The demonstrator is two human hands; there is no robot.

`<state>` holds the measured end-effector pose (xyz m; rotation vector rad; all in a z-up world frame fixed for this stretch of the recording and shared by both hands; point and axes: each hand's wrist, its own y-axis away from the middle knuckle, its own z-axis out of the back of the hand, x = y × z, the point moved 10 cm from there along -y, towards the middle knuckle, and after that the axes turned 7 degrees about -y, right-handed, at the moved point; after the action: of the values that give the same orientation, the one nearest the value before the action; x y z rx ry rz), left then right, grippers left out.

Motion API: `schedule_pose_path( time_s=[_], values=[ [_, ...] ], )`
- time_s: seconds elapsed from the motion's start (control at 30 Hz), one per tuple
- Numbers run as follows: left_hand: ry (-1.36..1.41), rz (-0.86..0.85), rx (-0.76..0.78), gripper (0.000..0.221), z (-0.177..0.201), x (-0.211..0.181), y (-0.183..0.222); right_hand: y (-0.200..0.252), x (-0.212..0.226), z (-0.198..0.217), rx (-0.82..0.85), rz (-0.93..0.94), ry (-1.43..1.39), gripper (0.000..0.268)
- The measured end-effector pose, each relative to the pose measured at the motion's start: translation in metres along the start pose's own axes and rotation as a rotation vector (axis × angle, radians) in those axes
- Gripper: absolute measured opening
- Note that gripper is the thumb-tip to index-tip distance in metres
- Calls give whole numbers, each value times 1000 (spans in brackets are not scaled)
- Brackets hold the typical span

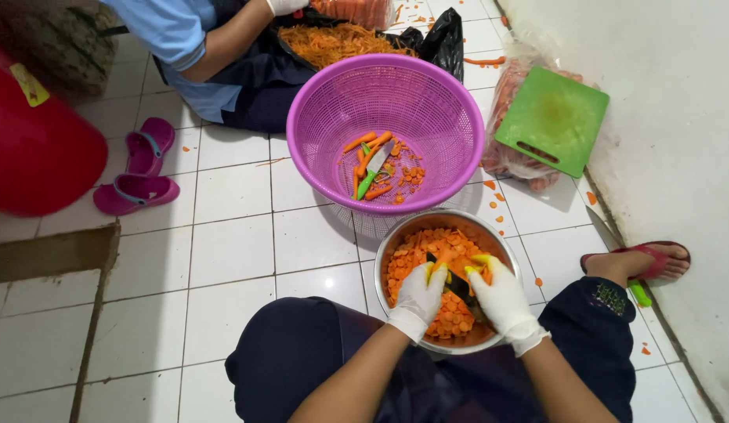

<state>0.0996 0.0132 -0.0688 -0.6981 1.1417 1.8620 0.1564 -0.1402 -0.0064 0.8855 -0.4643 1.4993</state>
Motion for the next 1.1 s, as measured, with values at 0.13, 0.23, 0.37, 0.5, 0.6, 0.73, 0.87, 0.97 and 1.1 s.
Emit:
schedule_pose_path(
  time_s=[0.13, 0.23, 0.37, 0.5, 0.6, 0.73, 0.87, 0.97, 1.1],
  values=[
    [-46, -86, -64, 56, 13, -14, 8, -6, 3, 12, 56, 120, -45, 66],
    [-65, -100, -52, 55, 12, -17, 5, 1, 23, 40, -2, 318, -85, 42],
    [-12, -117, -36, 54, 15, -32, 17, 10, 25, 65, -95, 258, -157, 28],
    [15, -140, -35, 41, 15, -36, 20, 13, 36, 57, -66, 320, -206, 40],
    [128, -183, 13, 42, 7, -42, 22, 16, 38, 28, 120, 365, 17, 82],
    [608, -271, 131, 26, 10, -62, 42, 27, 30, 3, 334, 180, 201, 80],
    [216, -485, -77, 29, 43, -79, 55, 19, 11, 35, 175, 58, 145, 72],
    [194, -289, 8, 29, 46, -67, 51, 24, -7, 50, 140, -232, -653, 63],
    [191, -263, 120, 36, 24, -50, 44, 19, -3, 42, 212, -197, -867, 53]
  ],
)
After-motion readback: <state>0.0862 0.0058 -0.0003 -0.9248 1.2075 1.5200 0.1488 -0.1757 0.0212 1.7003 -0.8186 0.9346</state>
